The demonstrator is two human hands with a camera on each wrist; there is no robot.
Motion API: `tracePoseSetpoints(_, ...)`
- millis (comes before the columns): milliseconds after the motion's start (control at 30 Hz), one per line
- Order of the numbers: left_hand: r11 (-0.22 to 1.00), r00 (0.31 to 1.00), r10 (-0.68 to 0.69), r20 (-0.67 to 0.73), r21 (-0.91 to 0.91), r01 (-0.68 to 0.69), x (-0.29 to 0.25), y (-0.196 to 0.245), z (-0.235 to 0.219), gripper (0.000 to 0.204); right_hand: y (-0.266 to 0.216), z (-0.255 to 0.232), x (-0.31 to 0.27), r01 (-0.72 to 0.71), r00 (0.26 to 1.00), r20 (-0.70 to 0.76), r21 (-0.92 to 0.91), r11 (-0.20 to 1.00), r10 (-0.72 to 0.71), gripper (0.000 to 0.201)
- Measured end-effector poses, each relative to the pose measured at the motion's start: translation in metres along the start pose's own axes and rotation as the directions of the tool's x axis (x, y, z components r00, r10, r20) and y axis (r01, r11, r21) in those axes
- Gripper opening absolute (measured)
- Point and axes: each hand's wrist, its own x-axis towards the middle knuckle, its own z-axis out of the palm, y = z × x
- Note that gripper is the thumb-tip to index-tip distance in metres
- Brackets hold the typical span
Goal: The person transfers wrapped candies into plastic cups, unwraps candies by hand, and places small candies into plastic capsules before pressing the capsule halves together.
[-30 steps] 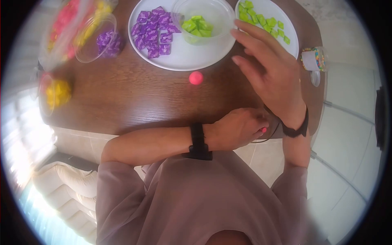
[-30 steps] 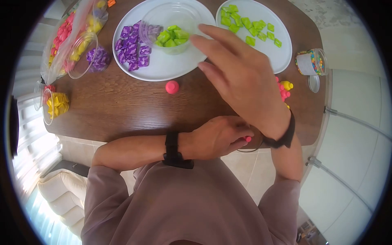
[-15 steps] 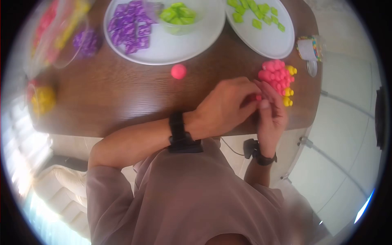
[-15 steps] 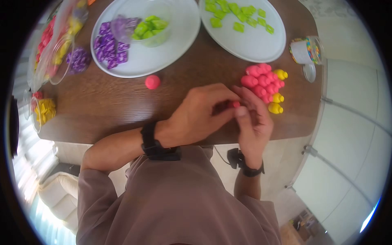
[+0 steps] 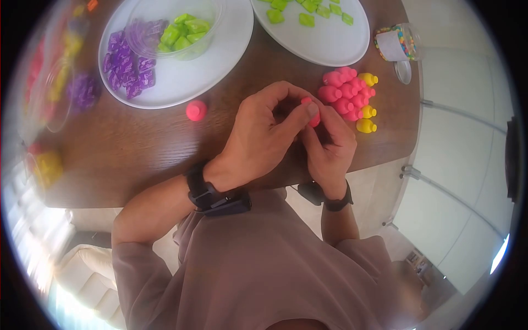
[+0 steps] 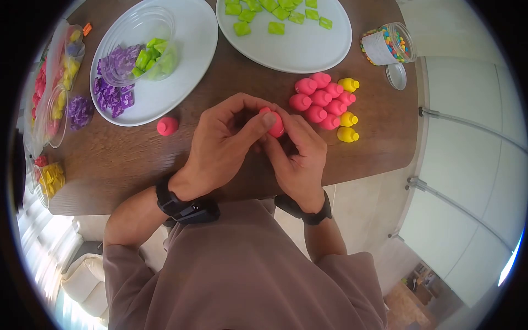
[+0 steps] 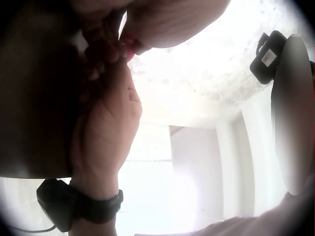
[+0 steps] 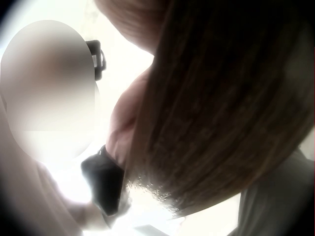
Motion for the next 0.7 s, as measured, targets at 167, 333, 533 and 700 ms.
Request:
tracePoseSetpoints(167,0.997,0.996,-0.063,0.063,-0.046,0.066,0.002,0.005,-0.004,0.022,-0.001,-0.001,0.001,-0.006,1.000,0.002,0.032,0.999,0.006,0.042)
tracePoseSetpoints(333,0.975,0.990,-0.096,0.099,-0.190,0.113,0.007,0.001,-0.011,0.024,0.001,-0.003,0.000,0.024,1.000,-0.002,0.083,0.996,-0.024,0.043)
tracePoseSetpoints(533,0.954,0.994,-0.105,0.028,-0.280,0.108,0.007,0.000,-0.008,0.026,0.005,-0.003,-0.009,0.021,0.999,-0.040,0.128,0.992,-0.016,0.043)
tracePoseSetpoints(700,0.970,0.992,-0.120,0.040,-0.207,0.125,0.008,0.003,-0.008,0.024,-0.012,-0.026,-0.013,-0.124,0.957,-0.185,0.430,0.894,0.221,0.039)
